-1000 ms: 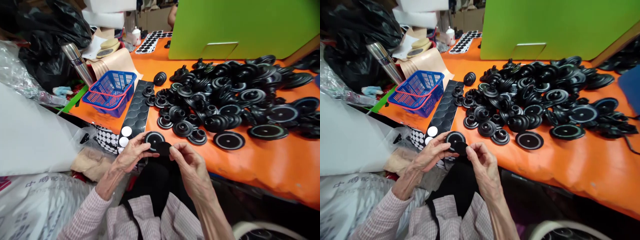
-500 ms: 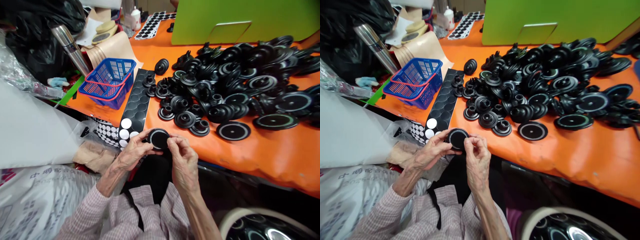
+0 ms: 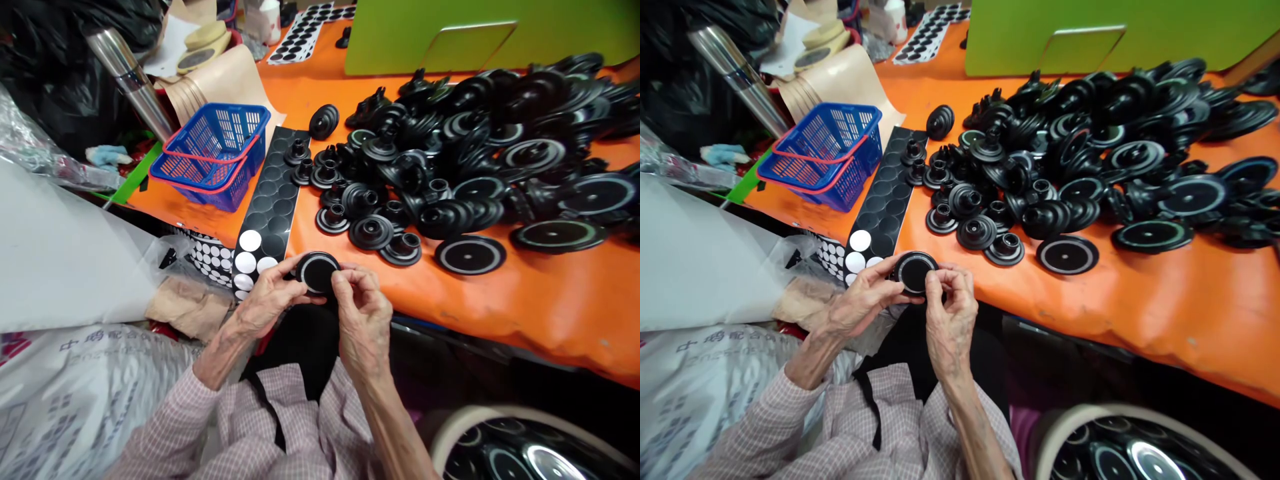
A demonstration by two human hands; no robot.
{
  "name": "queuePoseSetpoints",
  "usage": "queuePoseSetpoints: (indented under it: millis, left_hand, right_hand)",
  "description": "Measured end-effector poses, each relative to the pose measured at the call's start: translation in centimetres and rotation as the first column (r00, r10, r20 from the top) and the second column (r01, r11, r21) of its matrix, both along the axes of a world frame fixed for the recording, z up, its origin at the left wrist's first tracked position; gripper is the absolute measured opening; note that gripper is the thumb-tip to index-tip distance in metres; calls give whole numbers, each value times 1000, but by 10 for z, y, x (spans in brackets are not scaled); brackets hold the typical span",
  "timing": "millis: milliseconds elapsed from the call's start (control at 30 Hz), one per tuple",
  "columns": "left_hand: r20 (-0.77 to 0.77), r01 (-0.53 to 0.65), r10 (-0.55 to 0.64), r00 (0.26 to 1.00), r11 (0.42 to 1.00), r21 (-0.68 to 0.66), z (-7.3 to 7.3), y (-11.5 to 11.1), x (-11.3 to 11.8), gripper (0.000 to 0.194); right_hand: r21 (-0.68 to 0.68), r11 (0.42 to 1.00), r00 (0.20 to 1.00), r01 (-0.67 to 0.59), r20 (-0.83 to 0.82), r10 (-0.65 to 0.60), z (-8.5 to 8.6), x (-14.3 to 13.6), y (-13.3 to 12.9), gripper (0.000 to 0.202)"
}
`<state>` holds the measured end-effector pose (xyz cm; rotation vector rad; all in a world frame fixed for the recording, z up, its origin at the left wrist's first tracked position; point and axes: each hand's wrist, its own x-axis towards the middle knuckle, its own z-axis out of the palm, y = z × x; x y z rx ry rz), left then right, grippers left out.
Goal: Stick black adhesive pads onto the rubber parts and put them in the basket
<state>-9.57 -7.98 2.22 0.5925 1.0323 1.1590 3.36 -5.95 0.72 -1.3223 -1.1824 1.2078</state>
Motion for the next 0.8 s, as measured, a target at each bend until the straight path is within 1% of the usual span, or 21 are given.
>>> queuePoseSetpoints:
  millis: [133, 233, 333, 433, 500, 567, 700, 800]
  left_hand:
    - [8, -33, 33, 999, 999, 10, -1, 1, 3, 33]
    - [-8, -88, 88, 996, 996, -9, -2, 2, 4, 30]
    - [-31, -121, 120, 992, 993, -15, -4, 2, 5, 30]
    - [-47, -148, 147, 988, 989, -18, -6, 0, 5, 30]
    - [-57, -172, 170, 984, 985, -18, -7, -2, 4, 29]
    - [-68, -197, 195, 978, 980, -19, -8, -3, 3, 30]
    - [-83, -240, 237, 968, 971, -24, -9, -4, 1, 33]
    - [-77, -267, 262, 962, 963, -50, -7, -3, -1, 35]
  right_hand:
    - [70, 997, 997, 15, 71, -20, -6, -3, -2, 17]
    - [165, 986, 990, 27, 134, -49, -10, -6, -3, 14]
    - [275, 961, 967, 17, 240, -86, -12, -8, -4, 11]
    - [363, 932, 924, -22, 363, -119, -13, -11, -5, 11]
    - [413, 910, 898, -48, 417, -142, -14, -13, -5, 12]
    - [434, 898, 881, -72, 450, -148, -15, -15, -5, 13]
    - [430, 896, 870, -114, 479, -119, -18, -19, -6, 13]
    - [420, 903, 886, -92, 448, -118, -19, -24, -6, 11]
